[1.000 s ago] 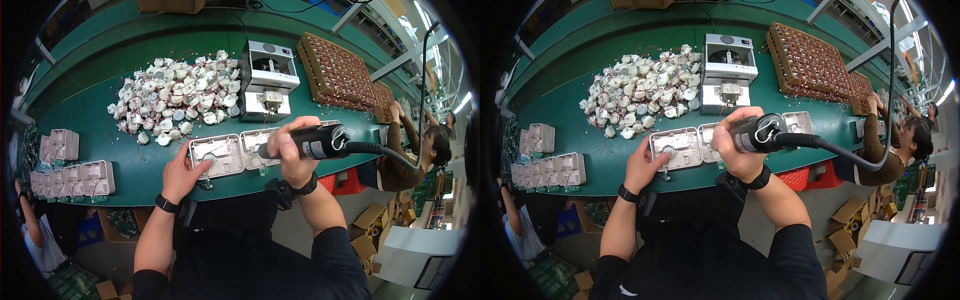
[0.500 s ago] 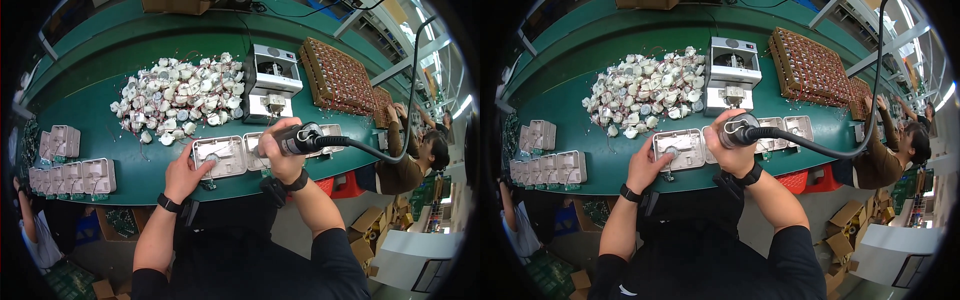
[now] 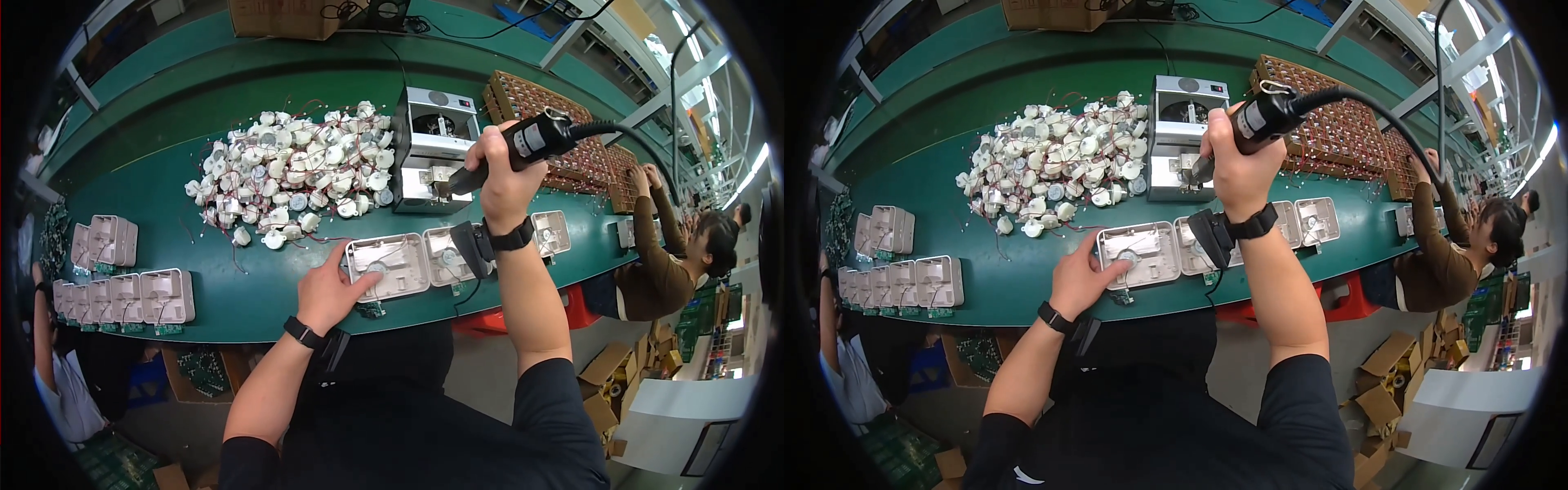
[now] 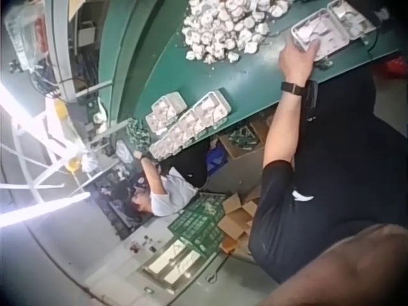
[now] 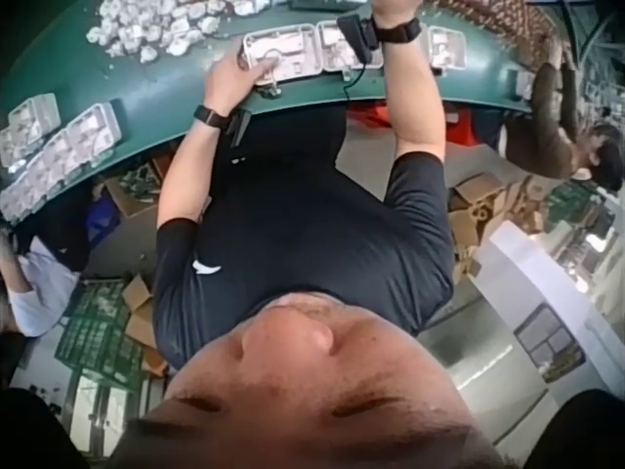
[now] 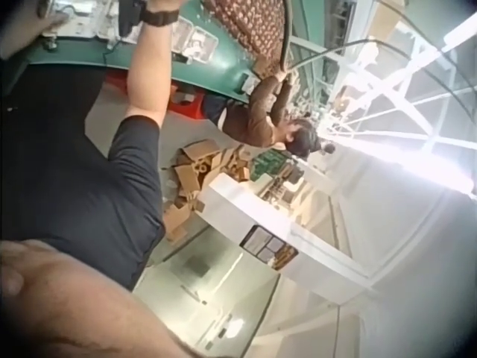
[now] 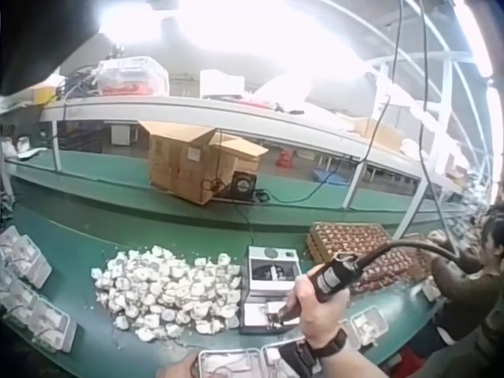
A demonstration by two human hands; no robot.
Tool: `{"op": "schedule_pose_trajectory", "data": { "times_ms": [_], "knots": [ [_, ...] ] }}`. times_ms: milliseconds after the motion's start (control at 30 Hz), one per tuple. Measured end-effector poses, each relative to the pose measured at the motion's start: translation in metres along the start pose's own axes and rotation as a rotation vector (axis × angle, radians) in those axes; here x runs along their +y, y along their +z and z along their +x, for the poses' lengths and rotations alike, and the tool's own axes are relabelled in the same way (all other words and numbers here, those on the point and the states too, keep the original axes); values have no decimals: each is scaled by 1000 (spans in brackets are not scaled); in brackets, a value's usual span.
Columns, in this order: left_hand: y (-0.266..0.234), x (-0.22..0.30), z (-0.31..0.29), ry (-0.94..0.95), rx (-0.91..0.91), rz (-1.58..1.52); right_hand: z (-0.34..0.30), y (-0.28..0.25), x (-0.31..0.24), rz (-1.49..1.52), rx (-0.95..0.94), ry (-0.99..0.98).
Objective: Assembling small electric motors using an electric screwdriver on a production line.
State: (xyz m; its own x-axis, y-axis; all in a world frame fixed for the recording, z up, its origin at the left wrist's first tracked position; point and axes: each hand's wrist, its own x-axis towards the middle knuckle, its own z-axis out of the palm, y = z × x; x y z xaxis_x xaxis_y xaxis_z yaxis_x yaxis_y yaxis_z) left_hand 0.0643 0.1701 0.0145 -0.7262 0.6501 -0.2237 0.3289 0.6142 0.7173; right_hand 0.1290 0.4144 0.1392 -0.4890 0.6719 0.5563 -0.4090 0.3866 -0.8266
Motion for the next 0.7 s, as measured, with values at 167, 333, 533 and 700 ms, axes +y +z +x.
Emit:
{"op": "schedule_pose_trajectory", "data": {
  "times_ms": [167, 333, 533, 700],
  "knots": [
    [-3, 2, 2, 15, -24, 18, -29, -3, -21, 22, -32, 101],
    [-1, 1, 4, 38, -14, 19, -83, 6, -36, 215, -80, 192],
    [-1, 4, 2, 50, -27, 23, -103, 18, -20, 213, -196, 201],
    [0, -1, 1, 51, 2, 40, -111, 23, -4, 123, -268, 188]
  ]
}}
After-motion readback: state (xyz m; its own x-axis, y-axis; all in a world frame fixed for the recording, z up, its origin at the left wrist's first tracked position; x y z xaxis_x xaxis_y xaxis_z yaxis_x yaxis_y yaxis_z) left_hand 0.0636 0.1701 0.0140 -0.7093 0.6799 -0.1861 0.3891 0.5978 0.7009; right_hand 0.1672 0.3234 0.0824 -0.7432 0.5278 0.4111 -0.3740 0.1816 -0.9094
